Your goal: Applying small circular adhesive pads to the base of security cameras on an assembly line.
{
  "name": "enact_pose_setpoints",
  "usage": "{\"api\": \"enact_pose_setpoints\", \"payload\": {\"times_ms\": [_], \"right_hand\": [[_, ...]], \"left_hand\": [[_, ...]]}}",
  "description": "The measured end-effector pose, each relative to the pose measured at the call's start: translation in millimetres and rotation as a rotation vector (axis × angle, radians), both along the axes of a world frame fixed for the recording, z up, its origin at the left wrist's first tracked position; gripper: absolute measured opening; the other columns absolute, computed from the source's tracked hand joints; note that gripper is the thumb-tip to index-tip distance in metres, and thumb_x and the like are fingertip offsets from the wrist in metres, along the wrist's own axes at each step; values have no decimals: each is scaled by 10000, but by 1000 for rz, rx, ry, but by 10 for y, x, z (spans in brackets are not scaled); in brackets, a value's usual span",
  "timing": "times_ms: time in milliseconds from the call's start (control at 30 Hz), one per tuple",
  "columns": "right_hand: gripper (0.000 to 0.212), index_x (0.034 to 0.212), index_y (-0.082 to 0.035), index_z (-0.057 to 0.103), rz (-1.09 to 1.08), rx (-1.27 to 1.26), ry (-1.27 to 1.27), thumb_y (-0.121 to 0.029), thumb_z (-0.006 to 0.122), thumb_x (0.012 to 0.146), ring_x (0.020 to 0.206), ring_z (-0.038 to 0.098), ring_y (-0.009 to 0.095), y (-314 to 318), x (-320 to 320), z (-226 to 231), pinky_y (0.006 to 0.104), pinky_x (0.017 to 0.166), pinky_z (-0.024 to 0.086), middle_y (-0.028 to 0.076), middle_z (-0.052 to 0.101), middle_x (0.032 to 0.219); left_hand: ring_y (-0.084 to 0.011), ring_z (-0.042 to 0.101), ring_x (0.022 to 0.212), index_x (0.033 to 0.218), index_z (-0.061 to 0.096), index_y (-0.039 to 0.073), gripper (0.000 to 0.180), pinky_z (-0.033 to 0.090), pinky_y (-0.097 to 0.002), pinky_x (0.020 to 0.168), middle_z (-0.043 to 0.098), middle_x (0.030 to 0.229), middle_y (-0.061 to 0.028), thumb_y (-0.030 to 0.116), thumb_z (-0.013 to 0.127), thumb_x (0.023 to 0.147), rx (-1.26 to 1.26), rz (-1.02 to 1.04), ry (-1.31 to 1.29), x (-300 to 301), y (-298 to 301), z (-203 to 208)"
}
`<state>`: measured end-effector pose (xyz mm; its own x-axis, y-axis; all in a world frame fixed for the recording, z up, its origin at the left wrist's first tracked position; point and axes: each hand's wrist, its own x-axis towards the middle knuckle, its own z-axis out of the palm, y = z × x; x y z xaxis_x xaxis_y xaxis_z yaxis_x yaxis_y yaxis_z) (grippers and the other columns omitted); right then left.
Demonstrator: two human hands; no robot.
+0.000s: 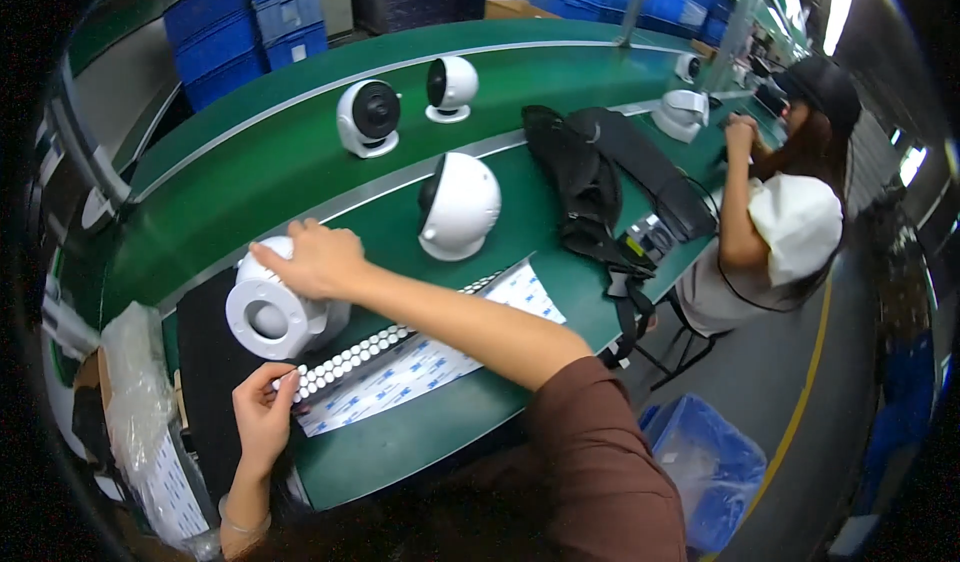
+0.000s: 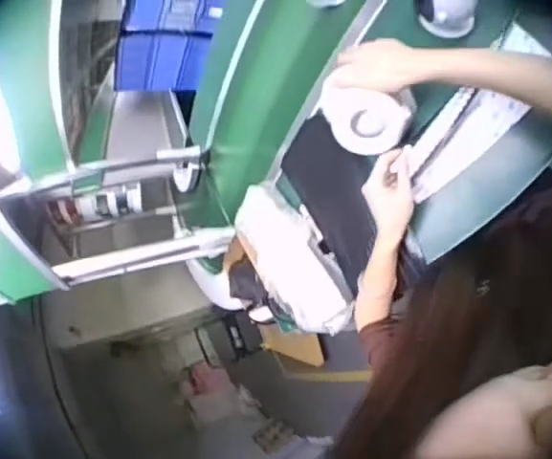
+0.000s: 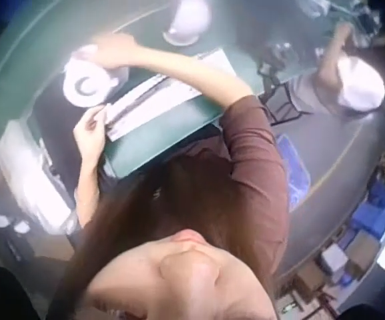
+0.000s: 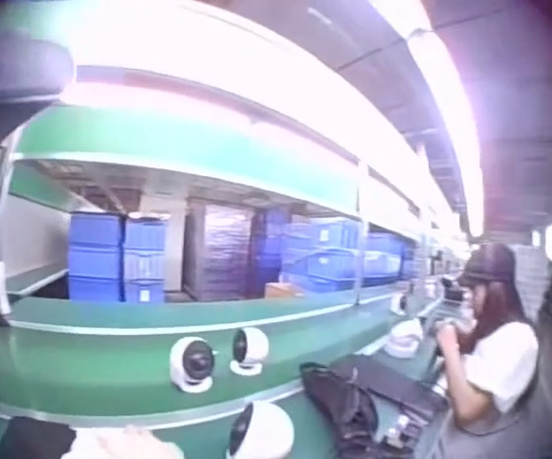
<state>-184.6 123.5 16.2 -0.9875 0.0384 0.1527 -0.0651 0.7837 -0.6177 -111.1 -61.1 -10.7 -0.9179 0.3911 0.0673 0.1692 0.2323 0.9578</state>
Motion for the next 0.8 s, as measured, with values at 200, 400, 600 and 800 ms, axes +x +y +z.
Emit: {"api": "enact_pose_setpoints", "payload": {"times_ms": [200,400,600,800], "right_hand": [[498,1154,-76,495,75,-79,317,-456,352,865,1060,437,290,84,42,-360,439,873,264,148,532,1076],[340,1090,10,501,85,-131,482,-233,490,852,1016,505,288,265,137,-171,345,884,390,180,518,1103],[244,917,-31,595,469,-81,330,-97,673,695,775,590,224,422,1127,266,303,685,464,89,613,834],[123,782,-29,615,490,-131,-39,-78,667,682,540,568,236,350,1201,106,295,497,451,98,599,683]], "left_hand": [[-64,542,597,861,567,-63,100,493,-193,476,572,713,-48,25,535,826,18,-99,-74,-43,-105,-7],[-61,527,668,849,556,-52,100,492,-218,533,573,731,-49,39,517,832,-85,-141,-79,-56,-91,80],[-71,584,583,836,582,-7,75,473,-195,499,600,698,-51,54,539,828,-19,-133,89,195,-62,266],[-81,560,483,861,581,11,84,406,-195,429,587,610,-53,80,561,818,-7,-212,32,207,-42,193]]}}
